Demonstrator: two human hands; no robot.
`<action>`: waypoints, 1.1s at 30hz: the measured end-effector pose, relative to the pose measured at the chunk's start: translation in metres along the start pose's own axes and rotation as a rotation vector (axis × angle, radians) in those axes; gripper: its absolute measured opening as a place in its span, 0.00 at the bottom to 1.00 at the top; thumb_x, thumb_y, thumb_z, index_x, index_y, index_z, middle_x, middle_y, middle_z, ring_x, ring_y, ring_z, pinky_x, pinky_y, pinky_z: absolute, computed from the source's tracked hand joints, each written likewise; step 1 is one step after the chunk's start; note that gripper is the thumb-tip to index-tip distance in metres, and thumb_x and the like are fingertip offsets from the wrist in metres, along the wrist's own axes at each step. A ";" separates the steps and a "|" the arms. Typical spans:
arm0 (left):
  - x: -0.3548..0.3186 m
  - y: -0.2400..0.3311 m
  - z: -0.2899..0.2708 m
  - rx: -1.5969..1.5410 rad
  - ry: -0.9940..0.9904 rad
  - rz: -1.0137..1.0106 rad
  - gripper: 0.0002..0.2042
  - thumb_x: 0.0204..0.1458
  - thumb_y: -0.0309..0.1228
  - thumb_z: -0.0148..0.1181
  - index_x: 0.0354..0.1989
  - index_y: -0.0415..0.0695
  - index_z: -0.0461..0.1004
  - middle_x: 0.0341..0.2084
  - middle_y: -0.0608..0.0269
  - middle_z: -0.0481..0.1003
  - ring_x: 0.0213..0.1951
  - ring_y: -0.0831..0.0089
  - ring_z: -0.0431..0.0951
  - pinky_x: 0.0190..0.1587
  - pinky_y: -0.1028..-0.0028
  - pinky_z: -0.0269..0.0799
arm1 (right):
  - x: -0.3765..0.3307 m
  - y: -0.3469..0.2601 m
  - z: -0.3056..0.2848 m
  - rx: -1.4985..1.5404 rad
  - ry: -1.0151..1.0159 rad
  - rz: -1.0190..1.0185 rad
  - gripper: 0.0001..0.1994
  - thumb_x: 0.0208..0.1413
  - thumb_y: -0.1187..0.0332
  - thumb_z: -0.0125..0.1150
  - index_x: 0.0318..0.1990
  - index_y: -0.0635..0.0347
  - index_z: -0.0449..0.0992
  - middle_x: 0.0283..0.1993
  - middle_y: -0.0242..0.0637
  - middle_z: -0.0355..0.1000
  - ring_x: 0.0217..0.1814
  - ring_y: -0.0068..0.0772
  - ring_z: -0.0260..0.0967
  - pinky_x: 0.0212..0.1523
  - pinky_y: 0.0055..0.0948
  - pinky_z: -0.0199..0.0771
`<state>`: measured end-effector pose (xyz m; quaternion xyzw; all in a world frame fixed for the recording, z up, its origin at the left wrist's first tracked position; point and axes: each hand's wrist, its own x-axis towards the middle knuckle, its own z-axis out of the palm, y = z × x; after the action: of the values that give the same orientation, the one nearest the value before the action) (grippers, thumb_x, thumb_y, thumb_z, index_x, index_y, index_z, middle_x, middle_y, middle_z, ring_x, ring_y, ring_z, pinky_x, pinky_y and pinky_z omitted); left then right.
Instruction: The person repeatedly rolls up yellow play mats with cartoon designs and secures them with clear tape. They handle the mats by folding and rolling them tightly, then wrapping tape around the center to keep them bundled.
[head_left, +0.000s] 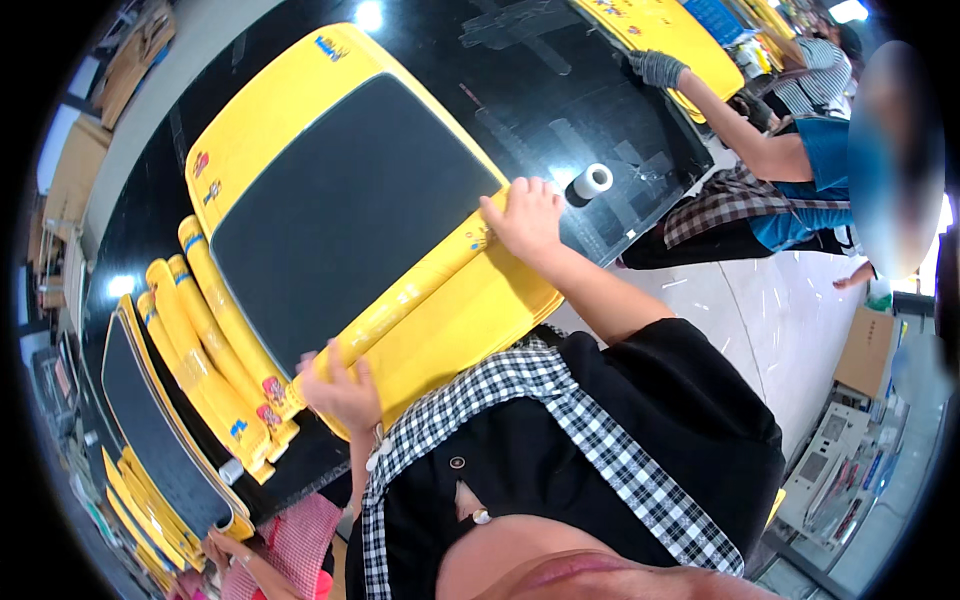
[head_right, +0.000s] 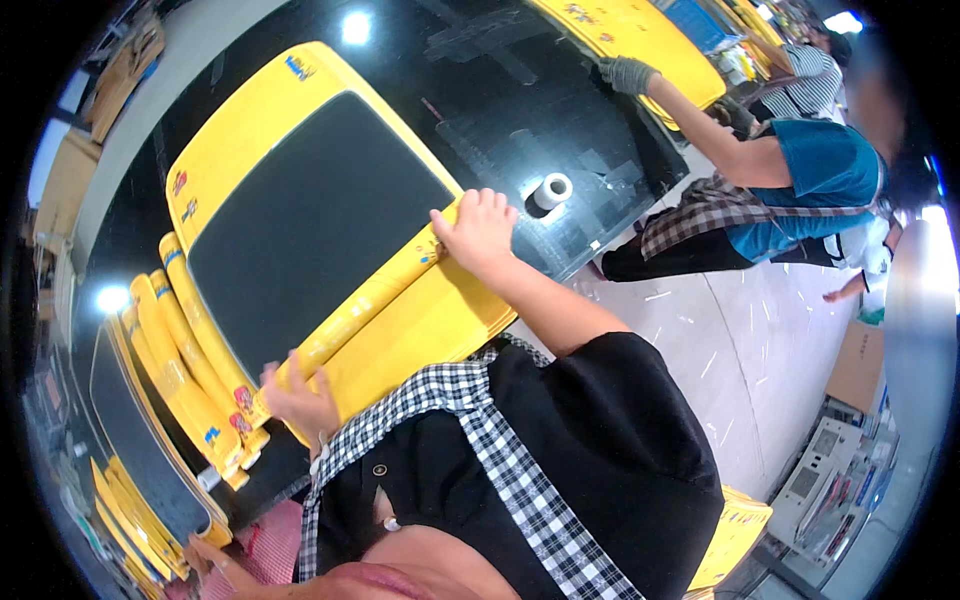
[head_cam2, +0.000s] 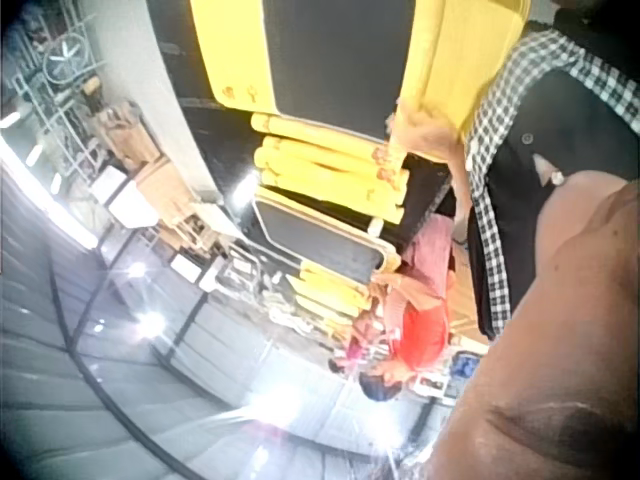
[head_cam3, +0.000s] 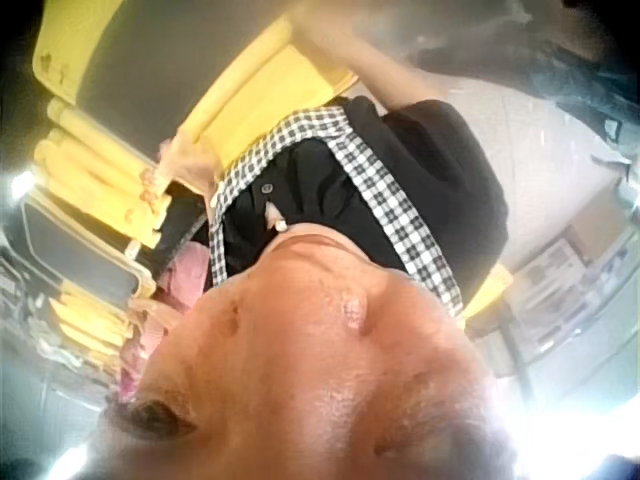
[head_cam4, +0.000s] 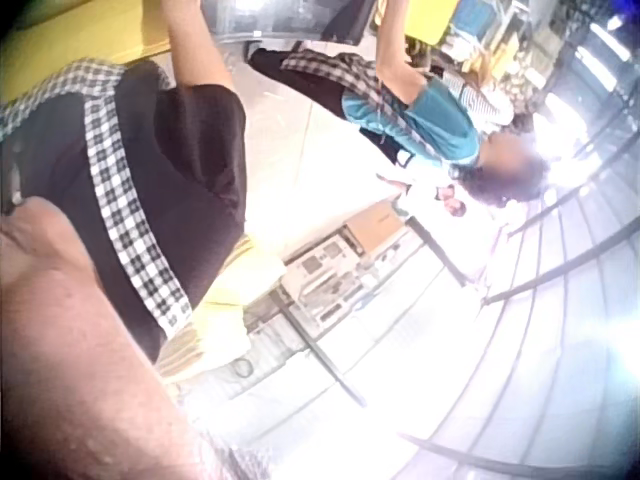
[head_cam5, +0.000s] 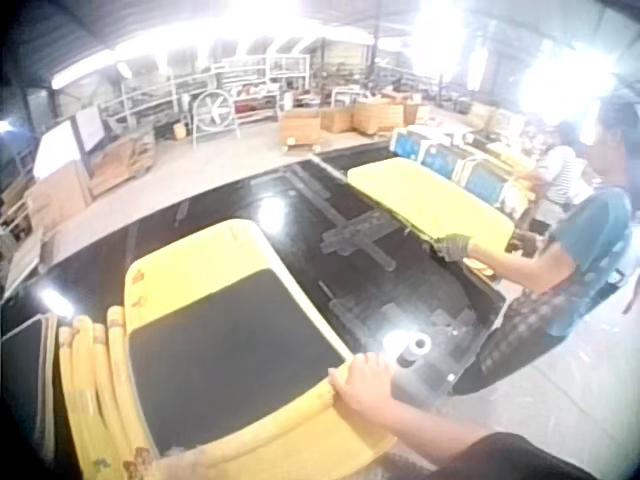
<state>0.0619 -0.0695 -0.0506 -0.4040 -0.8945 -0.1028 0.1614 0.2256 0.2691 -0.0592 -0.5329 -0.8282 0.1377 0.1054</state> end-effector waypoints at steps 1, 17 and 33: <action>0.009 0.011 0.001 -0.079 -0.057 0.125 0.18 0.62 0.40 0.59 0.58 0.49 0.74 0.54 0.53 0.70 0.58 0.48 0.68 0.61 0.50 0.62 | 0.008 -0.005 0.000 0.023 0.038 -0.012 0.27 0.55 0.45 0.62 0.47 0.62 0.73 0.51 0.46 0.67 0.59 0.49 0.60 0.60 0.49 0.56; 0.169 0.047 -0.014 -0.015 0.148 0.420 0.22 0.55 0.46 0.66 0.51 0.44 0.73 0.41 0.58 0.74 0.45 0.55 0.73 0.49 0.53 0.69 | 0.079 -0.127 -0.036 0.173 -0.039 -0.781 0.22 0.58 0.44 0.60 0.43 0.56 0.78 0.50 0.43 0.69 0.62 0.45 0.61 0.65 0.46 0.57; 0.296 -0.041 0.051 -0.186 -0.158 0.372 0.32 0.43 0.53 0.74 0.53 0.45 0.72 0.41 0.58 0.76 0.43 0.57 0.77 0.46 0.60 0.73 | 0.159 -0.227 0.017 0.029 -0.337 -0.935 0.40 0.35 0.39 0.77 0.56 0.51 0.75 0.56 0.34 0.72 0.62 0.38 0.66 0.63 0.38 0.66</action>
<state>-0.1635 0.1244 0.0102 -0.5821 -0.8010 -0.1214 0.0691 -0.0385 0.3225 0.0067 -0.0733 -0.9821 0.1713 0.0281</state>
